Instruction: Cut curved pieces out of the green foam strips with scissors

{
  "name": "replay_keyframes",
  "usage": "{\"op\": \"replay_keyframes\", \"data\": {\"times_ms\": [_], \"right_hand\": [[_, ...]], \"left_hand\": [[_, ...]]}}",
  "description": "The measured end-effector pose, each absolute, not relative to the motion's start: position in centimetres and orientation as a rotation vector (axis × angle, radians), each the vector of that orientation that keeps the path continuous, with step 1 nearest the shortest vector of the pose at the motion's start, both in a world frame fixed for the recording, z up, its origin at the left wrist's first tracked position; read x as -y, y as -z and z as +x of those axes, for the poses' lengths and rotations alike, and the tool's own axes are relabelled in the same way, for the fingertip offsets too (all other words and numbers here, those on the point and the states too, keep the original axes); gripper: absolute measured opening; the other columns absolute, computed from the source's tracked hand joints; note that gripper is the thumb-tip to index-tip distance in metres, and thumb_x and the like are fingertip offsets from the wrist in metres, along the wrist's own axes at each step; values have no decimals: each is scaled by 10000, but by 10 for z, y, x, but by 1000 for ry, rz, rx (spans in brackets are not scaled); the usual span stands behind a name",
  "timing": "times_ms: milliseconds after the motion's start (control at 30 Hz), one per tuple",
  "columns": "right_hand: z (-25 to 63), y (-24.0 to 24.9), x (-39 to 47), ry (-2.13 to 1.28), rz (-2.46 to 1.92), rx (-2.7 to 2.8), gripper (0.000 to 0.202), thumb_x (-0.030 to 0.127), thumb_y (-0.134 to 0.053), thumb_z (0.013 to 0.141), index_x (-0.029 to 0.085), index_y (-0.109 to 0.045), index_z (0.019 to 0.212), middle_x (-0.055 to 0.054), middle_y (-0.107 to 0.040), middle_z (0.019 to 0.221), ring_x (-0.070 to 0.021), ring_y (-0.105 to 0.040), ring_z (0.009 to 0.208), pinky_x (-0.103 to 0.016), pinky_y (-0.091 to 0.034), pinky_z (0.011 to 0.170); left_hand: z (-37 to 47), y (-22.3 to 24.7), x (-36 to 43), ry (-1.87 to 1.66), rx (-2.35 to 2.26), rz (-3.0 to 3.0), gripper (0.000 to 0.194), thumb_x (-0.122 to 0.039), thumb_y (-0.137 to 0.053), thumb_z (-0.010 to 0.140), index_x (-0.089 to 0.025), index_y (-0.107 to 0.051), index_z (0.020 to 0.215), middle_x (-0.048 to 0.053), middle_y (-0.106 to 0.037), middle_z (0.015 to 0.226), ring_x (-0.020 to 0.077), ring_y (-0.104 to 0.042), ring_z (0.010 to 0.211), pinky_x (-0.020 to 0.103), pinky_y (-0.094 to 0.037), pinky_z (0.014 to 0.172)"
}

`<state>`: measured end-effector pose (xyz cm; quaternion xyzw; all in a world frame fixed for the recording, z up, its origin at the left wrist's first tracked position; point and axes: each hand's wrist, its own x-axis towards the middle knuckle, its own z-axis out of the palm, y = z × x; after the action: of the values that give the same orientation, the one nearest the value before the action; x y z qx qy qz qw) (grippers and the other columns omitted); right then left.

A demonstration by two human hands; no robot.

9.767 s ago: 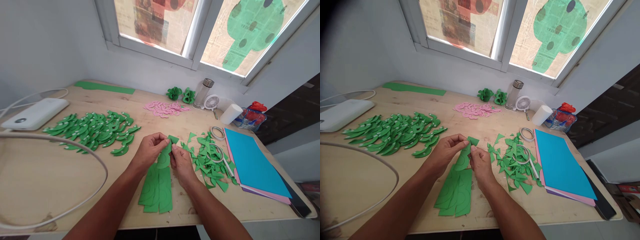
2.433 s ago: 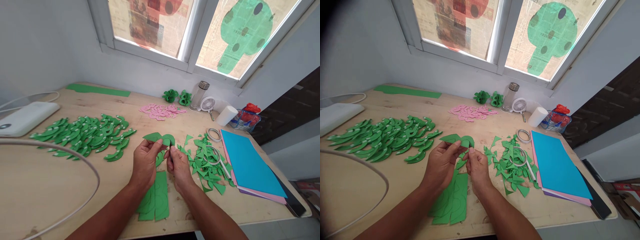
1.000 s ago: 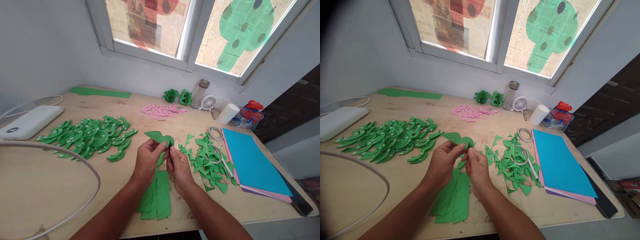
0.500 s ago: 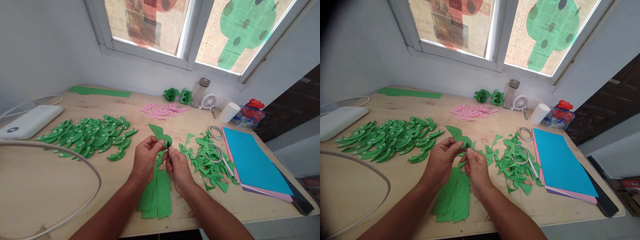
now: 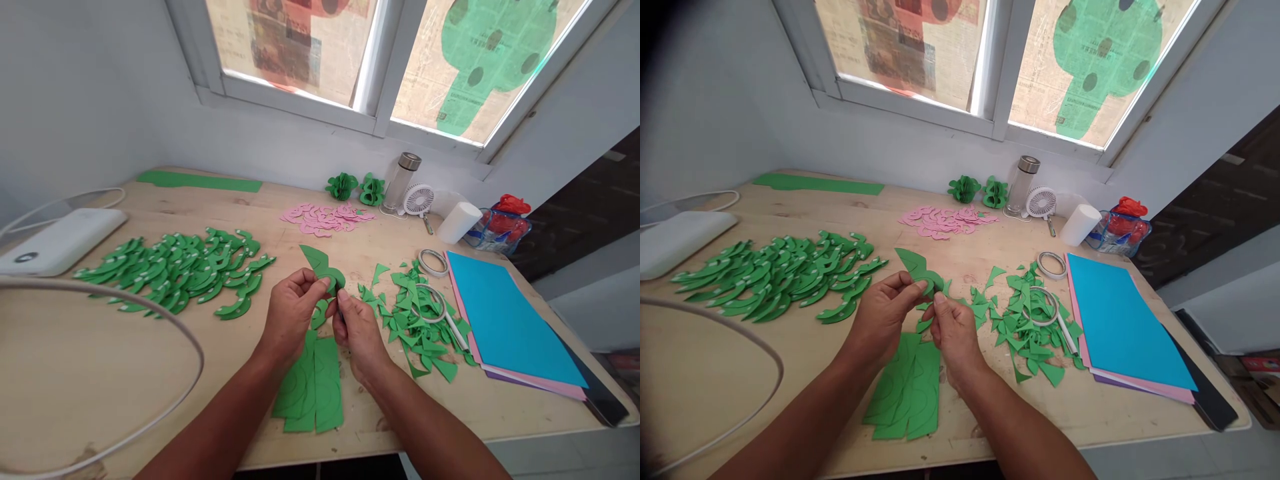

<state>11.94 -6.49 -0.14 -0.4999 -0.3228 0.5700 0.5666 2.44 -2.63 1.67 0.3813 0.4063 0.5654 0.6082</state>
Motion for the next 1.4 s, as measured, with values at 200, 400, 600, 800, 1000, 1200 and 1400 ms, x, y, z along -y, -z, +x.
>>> {"op": "replay_keyframes", "data": {"times_ms": [200,400,600,800,1000,1200,1400], "right_hand": [[120,3,64,-1353,-1191,758,516,671,-630,700,178,-552,567,106,-288,349,-45,-182,335,-227,-108,368],[120,5,65,-1395,-1184,752,528,683,-635,690,175,-551,573,106,-300,351,-42,-184,336,-221,-109,363],[120,6,64,-1386,-1183,759,533,685,-623,708,169,-565,588,100,-320,355,-39,-201,334,-217,-118,364],[120,6,65,-1387,-1185,751,538,694,-624,698,169,-566,591,101,-322,353,-39,-203,329,-218,-121,362],[118,4,64,-1418,-1174,727,542,701,-632,683,172,-560,586,100,-328,356,-40,-209,328,-217,-126,358],[119,5,66,-1437,-1166,724,539,700,-638,682,175,-557,587,102,-318,359,-41,-205,332,-216,-117,360],[118,4,67,-1439,-1165,719,538,696,-637,684,174,-557,583,99,-323,357,-42,-208,331,-217,-119,357]], "left_hand": [[24,-14,25,-1319,-915,843,200,-210,-736,635,-179,-545,586,-63,-530,532,95,-509,537,231,-414,565],[23,-15,24,-1318,-923,847,169,-208,-727,643,-174,-565,603,-61,-532,541,85,-477,531,220,-384,540],[22,-17,24,-1309,-933,864,168,-190,-715,642,-172,-556,592,-66,-513,526,78,-459,520,218,-384,551],[23,-16,24,-1289,-940,874,179,-205,-719,644,-171,-549,598,-67,-503,531,79,-451,525,216,-371,542],[22,-17,25,-1303,-934,859,198,-206,-724,635,-171,-536,585,-66,-478,546,81,-430,536,220,-372,546],[22,-18,24,-1292,-927,865,198,-221,-727,639,-170,-541,590,-61,-481,553,86,-423,540,223,-364,542],[20,-18,25,-1265,-939,903,207,-223,-719,652,-170,-529,591,-69,-462,529,79,-391,526,219,-338,533]]}}
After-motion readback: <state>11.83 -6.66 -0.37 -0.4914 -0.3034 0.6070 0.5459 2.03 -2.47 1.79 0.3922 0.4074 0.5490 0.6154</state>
